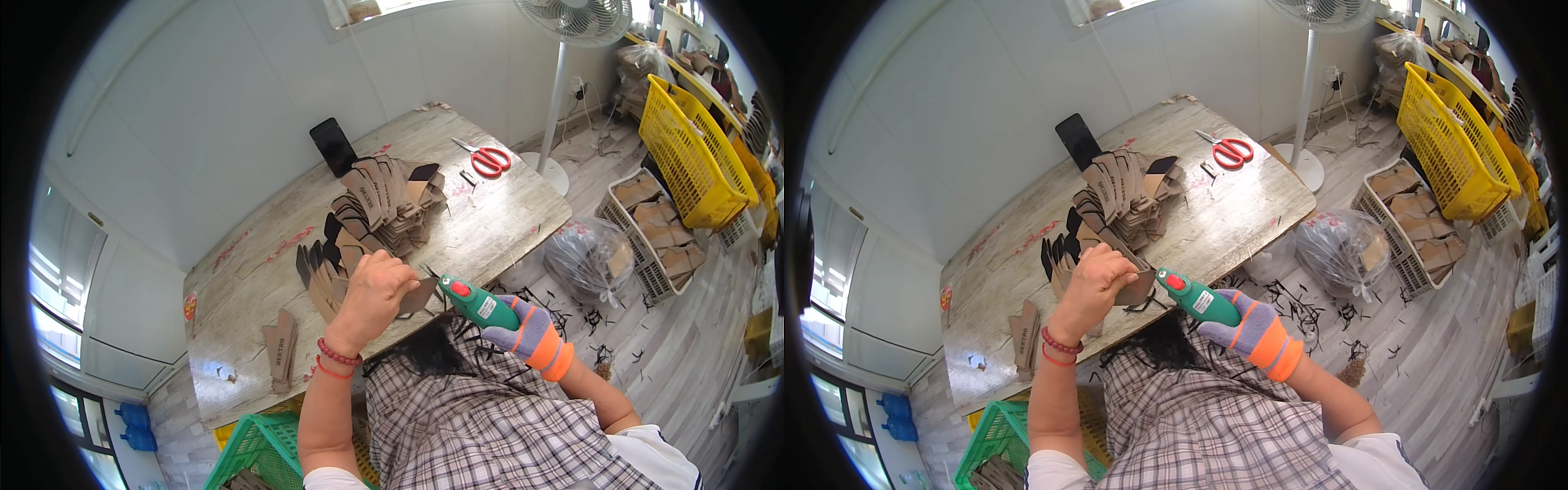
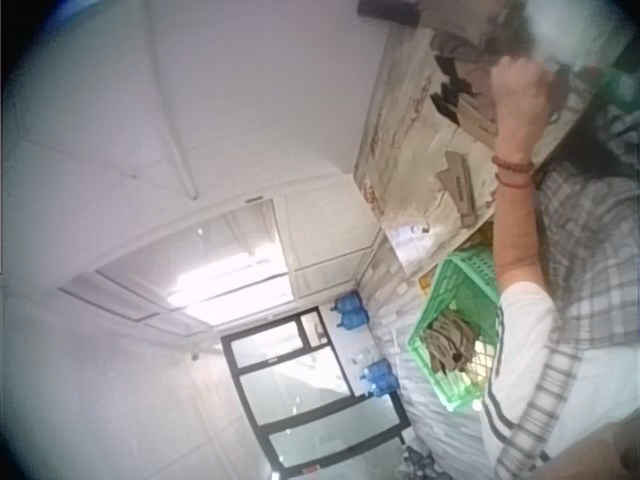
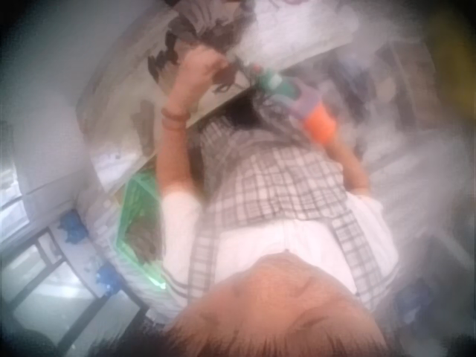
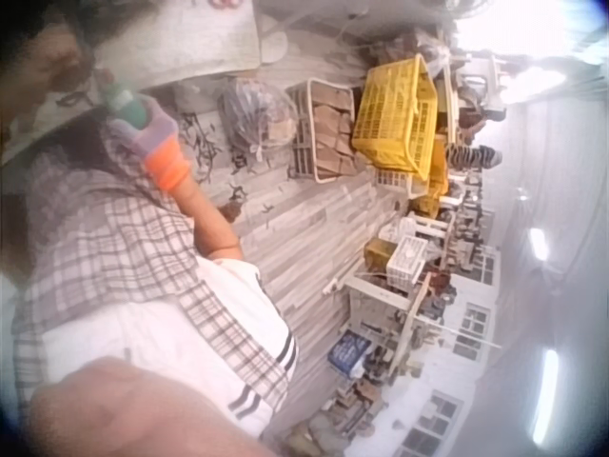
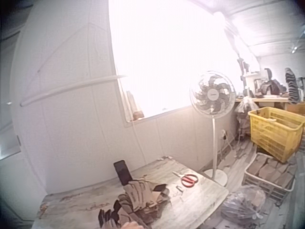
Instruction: The person uses a rotary tool to trim the edges of small cardboard pieces labeled 'BEETRO' at a workbench. They handle each piece one at a time, rotating it while trimming, and place finished pieces into a green crate below.
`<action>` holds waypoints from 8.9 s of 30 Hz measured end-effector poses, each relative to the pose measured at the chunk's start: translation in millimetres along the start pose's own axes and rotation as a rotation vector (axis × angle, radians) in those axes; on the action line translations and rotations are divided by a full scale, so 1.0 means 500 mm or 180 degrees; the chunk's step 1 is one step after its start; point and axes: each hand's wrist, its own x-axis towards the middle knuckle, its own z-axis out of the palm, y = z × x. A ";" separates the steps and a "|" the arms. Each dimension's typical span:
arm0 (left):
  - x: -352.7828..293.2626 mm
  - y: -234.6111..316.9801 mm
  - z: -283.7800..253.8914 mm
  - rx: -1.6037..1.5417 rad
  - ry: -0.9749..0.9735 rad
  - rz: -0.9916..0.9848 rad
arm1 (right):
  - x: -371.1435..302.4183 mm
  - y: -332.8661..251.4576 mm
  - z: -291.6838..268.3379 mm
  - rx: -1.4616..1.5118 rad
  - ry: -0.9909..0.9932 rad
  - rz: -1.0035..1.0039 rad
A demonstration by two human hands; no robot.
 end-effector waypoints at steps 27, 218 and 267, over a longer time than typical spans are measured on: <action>-0.225 -0.435 0.085 0.0338 0.2410 -0.3326 | -0.016 0.044 0.021 0.0101 -0.0017 0.0261; -0.052 0.029 0.188 -0.3118 0.1113 -0.1715 | -0.007 0.004 0.000 0.0363 0.0165 0.0031; -0.187 -0.405 0.077 0.1348 0.1762 -0.3286 | -0.013 0.054 0.015 -0.0193 0.0005 0.0123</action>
